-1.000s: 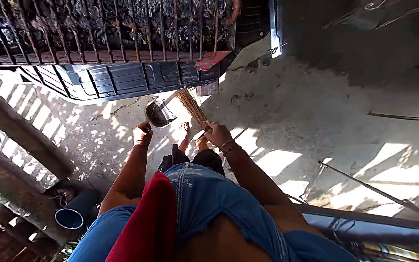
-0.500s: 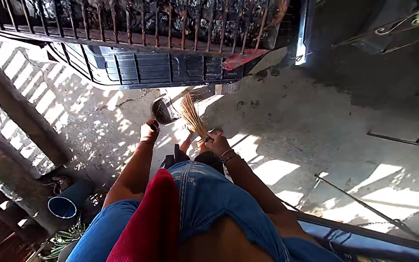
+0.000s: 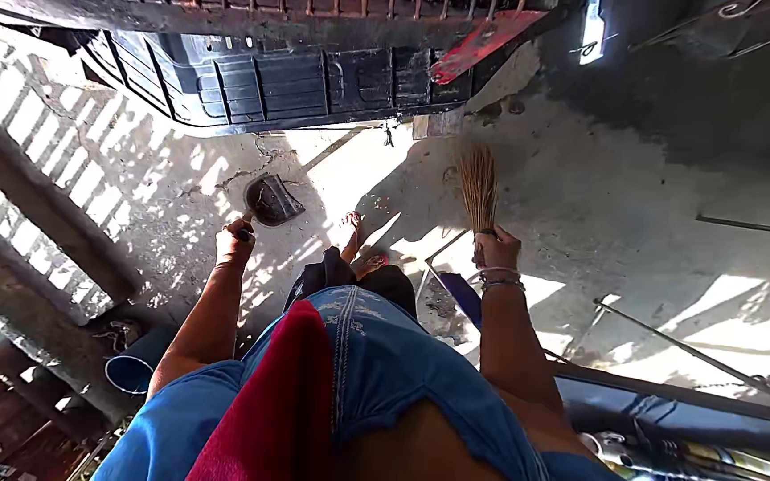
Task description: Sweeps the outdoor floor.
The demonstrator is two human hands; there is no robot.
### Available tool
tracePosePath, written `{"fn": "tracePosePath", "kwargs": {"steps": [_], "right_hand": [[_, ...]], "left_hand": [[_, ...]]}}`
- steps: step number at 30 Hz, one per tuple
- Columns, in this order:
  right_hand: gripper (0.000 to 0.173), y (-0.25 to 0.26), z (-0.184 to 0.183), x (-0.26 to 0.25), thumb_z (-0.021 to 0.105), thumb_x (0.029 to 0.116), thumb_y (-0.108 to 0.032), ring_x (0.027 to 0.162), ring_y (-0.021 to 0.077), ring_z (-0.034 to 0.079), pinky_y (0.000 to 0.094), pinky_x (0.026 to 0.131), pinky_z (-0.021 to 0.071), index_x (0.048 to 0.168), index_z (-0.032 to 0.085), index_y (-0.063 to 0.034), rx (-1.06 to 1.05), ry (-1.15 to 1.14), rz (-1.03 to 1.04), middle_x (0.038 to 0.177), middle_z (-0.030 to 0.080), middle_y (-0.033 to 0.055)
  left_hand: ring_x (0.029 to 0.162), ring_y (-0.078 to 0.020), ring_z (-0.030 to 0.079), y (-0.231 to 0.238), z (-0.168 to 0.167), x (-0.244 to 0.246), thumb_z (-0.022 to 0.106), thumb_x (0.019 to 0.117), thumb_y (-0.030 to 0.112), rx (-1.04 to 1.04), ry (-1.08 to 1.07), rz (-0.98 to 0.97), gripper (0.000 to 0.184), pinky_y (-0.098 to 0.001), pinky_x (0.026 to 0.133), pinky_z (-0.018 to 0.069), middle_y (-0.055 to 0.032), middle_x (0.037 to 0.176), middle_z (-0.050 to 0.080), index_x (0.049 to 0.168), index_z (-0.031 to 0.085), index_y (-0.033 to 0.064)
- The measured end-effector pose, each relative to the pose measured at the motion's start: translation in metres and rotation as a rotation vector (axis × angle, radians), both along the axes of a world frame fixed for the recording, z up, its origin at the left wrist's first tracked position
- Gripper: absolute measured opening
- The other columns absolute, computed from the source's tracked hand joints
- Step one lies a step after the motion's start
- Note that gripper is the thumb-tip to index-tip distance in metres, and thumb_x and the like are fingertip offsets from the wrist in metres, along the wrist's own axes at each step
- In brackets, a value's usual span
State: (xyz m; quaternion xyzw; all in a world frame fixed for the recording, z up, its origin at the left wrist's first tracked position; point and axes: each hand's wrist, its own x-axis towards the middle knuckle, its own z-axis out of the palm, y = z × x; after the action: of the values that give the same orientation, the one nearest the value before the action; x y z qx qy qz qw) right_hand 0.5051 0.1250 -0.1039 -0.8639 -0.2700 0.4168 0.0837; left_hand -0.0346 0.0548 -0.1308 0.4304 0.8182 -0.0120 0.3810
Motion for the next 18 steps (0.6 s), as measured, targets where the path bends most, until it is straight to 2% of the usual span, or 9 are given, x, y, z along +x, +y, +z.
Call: {"fn": "tracePosePath", "kwargs": {"steps": [1,3,5,8,10,13,15,17,18], "right_hand": [[0.057,-0.006,-0.017,-0.016,0.067,0.0940,-0.020,0.068,0.0267,0.062,0.0470,0.060,0.0539,0.148,0.053,-0.0073,0.004,-0.011,-0.005,0.102,0.067,0.0215],[0.057,-0.027,-0.044,-0.061,0.068,0.0934,-0.020,0.080,0.0371,0.068,0.0575,0.071,0.0567,0.147,0.054,-0.0052,-0.057,0.034,0.042,0.106,0.069,0.0260],[0.058,-0.059,-0.047,-0.122,0.066,0.0960,-0.020,0.073,0.0335,0.066,0.0517,0.068,0.0571,0.150,0.050,-0.0049,-0.196,0.176,0.171,0.099,0.069,0.0240],[0.057,-0.099,-0.037,-0.185,0.067,0.0973,-0.018,0.067,0.0258,0.063,0.0426,0.064,0.0554,0.151,0.050,-0.0071,-0.329,0.406,0.395,0.099,0.068,0.0212],[0.053,-0.117,-0.022,-0.192,0.066,0.0989,-0.019,0.059,0.0199,0.055,0.0373,0.057,0.0502,0.150,0.053,-0.0102,-0.300,0.484,0.421,0.092,0.066,0.0178],[0.045,-0.137,0.005,-0.176,0.065,0.0996,-0.018,0.046,0.0102,0.045,0.0271,0.045,0.0419,0.143,0.059,-0.0117,-0.179,0.501,0.285,0.075,0.061,0.0092],[0.046,-0.147,0.015,-0.158,0.068,0.0991,-0.019,0.048,0.0128,0.047,0.0307,0.046,0.0446,0.144,0.059,-0.0137,-0.096,0.400,0.288,0.079,0.064,0.0118],[0.051,-0.153,0.021,-0.142,0.069,0.0984,-0.025,0.059,0.0238,0.056,0.0445,0.056,0.0502,0.147,0.057,-0.0173,-0.043,0.271,0.292,0.094,0.069,0.0194],[0.052,-0.152,0.019,-0.136,0.068,0.0980,-0.025,0.062,0.0254,0.058,0.0465,0.058,0.0512,0.148,0.056,-0.0168,-0.009,0.234,0.261,0.097,0.068,0.0204]], "left_hand": [[0.108,-0.0440,0.067,0.000,-0.003,-0.005,0.068,0.0896,0.003,-0.021,0.003,-0.009,0.020,-0.0650,0.096,0.0482,-0.0261,0.109,0.070,0.110,0.071,0.0003],[0.108,-0.0442,0.067,0.001,-0.009,-0.009,0.068,0.0895,0.003,-0.043,-0.001,-0.027,0.022,-0.0643,0.097,0.0481,-0.0268,0.109,0.070,0.111,0.071,-0.0001],[0.110,-0.0438,0.066,0.003,-0.017,-0.008,0.068,0.0886,0.003,-0.040,-0.005,-0.057,0.022,-0.0634,0.098,0.0479,-0.0268,0.110,0.070,0.110,0.071,-0.0005],[0.115,-0.0432,0.065,0.009,-0.026,0.001,0.068,0.0890,0.006,-0.033,-0.003,-0.104,0.023,-0.0632,0.102,0.0466,-0.0253,0.115,0.070,0.111,0.071,0.0005],[0.117,-0.0433,0.064,0.007,-0.026,0.005,0.068,0.0899,0.007,-0.042,0.000,-0.118,0.025,-0.0642,0.103,0.0453,-0.0252,0.118,0.070,0.114,0.071,0.0005],[0.116,-0.0436,0.064,-0.001,-0.031,0.002,0.069,0.0902,0.011,-0.041,0.020,-0.152,0.023,-0.0659,0.101,0.0458,-0.0252,0.117,0.070,0.111,0.071,0.0015],[0.115,-0.0426,0.065,-0.011,-0.040,0.003,0.068,0.0904,0.015,-0.020,0.021,-0.182,0.023,-0.0665,0.098,0.0470,-0.0239,0.116,0.070,0.110,0.071,0.0030],[0.117,-0.0421,0.064,-0.022,-0.042,0.005,0.069,0.0906,0.014,-0.019,-0.009,-0.209,0.024,-0.0647,0.101,0.0473,-0.0239,0.118,0.070,0.112,0.071,0.0023],[0.118,-0.0414,0.064,-0.029,-0.041,0.005,0.070,0.0902,0.013,-0.022,-0.020,-0.215,0.025,-0.0632,0.103,0.0472,-0.0239,0.119,0.070,0.113,0.071,0.0020]]}}
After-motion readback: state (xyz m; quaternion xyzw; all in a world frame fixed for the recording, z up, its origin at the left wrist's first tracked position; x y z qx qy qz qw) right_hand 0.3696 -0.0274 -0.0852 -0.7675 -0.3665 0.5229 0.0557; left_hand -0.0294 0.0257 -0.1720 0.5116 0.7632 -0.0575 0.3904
